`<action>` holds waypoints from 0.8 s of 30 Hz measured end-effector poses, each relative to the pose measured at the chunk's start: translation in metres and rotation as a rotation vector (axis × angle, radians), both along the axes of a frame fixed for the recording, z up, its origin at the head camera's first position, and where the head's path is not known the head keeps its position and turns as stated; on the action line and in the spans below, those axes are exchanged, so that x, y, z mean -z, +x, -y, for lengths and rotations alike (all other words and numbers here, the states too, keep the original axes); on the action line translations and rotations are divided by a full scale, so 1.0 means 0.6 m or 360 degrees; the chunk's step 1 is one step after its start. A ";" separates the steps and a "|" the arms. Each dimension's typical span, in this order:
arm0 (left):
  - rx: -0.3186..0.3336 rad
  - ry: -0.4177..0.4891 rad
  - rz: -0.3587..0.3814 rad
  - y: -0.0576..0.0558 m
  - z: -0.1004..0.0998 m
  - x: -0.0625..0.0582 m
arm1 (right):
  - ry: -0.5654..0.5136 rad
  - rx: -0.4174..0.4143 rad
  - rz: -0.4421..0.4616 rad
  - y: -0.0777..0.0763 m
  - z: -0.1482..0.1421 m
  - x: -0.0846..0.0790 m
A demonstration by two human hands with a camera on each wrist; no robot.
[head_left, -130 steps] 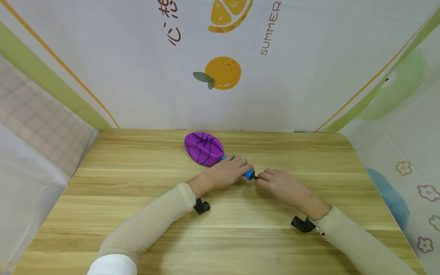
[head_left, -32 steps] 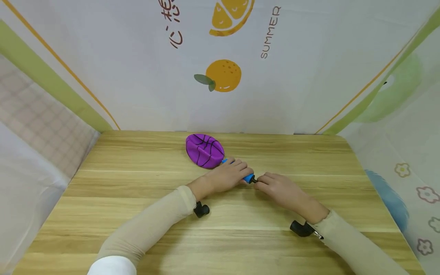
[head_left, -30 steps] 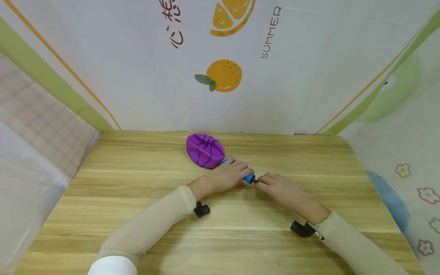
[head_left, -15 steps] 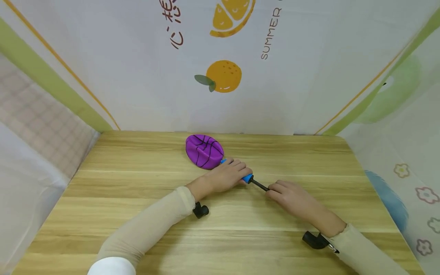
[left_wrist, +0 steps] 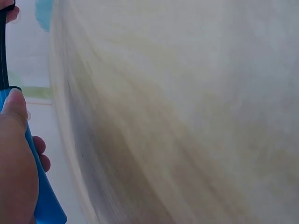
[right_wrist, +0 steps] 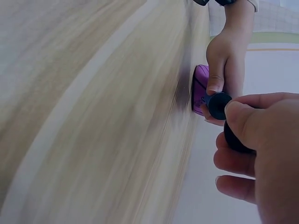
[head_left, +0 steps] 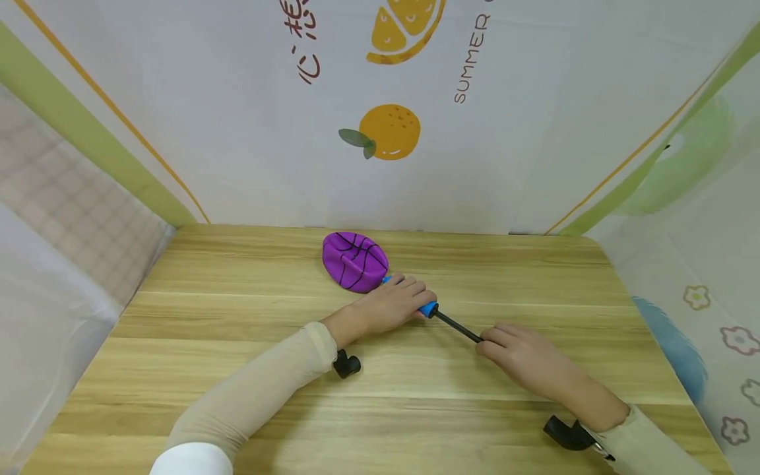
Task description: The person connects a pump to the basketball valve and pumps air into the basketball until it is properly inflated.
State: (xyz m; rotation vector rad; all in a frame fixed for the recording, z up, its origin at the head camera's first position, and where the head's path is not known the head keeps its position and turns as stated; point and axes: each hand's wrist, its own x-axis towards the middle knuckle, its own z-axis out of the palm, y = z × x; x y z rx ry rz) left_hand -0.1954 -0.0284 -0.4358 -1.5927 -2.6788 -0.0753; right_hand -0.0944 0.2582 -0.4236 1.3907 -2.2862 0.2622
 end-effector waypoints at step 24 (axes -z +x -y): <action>-0.0018 0.0001 0.0017 0.001 0.000 0.002 | -0.0047 -0.0015 0.0042 0.016 -0.013 -0.001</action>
